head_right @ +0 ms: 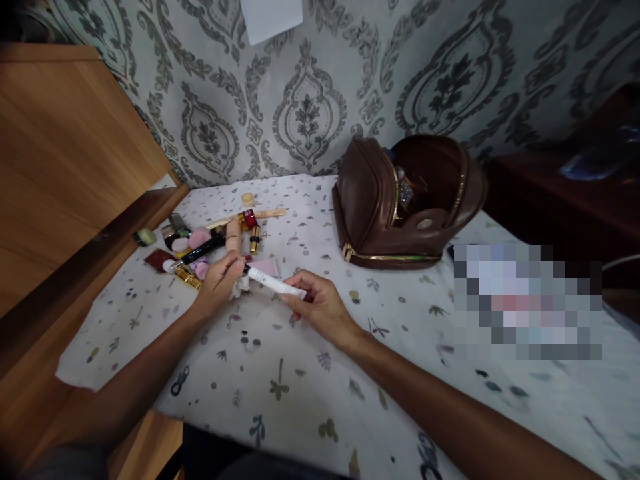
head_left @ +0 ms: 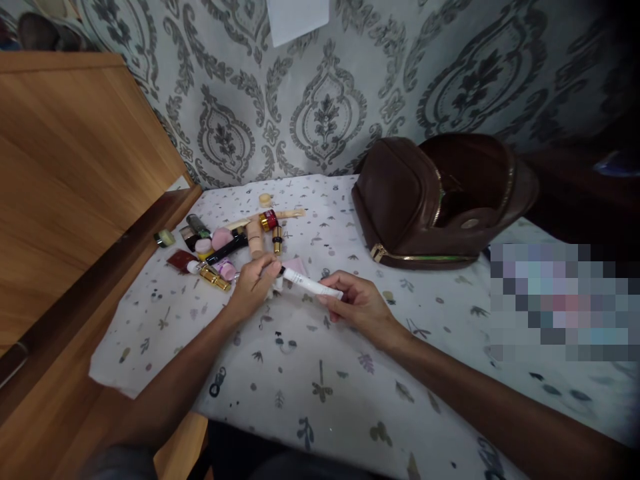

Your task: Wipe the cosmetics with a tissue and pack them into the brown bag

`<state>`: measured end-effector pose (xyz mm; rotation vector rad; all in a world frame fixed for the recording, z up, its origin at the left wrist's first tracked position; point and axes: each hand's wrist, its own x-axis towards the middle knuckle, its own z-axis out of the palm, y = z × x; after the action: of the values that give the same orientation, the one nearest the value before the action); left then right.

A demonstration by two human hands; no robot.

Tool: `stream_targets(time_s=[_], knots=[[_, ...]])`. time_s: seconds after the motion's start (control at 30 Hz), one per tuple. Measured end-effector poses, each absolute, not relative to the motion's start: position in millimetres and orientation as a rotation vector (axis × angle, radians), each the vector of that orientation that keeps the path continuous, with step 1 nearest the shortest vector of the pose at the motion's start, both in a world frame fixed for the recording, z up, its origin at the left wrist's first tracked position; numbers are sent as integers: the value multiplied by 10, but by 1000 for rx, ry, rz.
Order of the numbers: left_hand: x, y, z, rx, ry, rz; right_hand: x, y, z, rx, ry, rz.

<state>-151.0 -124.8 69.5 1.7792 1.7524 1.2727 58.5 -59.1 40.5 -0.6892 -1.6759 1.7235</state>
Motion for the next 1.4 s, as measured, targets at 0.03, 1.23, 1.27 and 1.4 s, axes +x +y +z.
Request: stream_targets(time_s=[0.03, 1.23, 1.27, 1.4], knots=[[-1510, -1239, 687, 1766, 1754, 1275, 585, -591, 405, -692, -1679, 1722], [-1555, -1282, 776, 1773, 1713, 1201, 609, -568, 435, -775, -1621, 1731], [-1561, -1285, 782, 1778, 1699, 1190, 609, -568, 438, -777, -1621, 1731], [-1568, -1268, 760, 1823, 1665, 1197, 603, -569, 434, -767, -1624, 1731]])
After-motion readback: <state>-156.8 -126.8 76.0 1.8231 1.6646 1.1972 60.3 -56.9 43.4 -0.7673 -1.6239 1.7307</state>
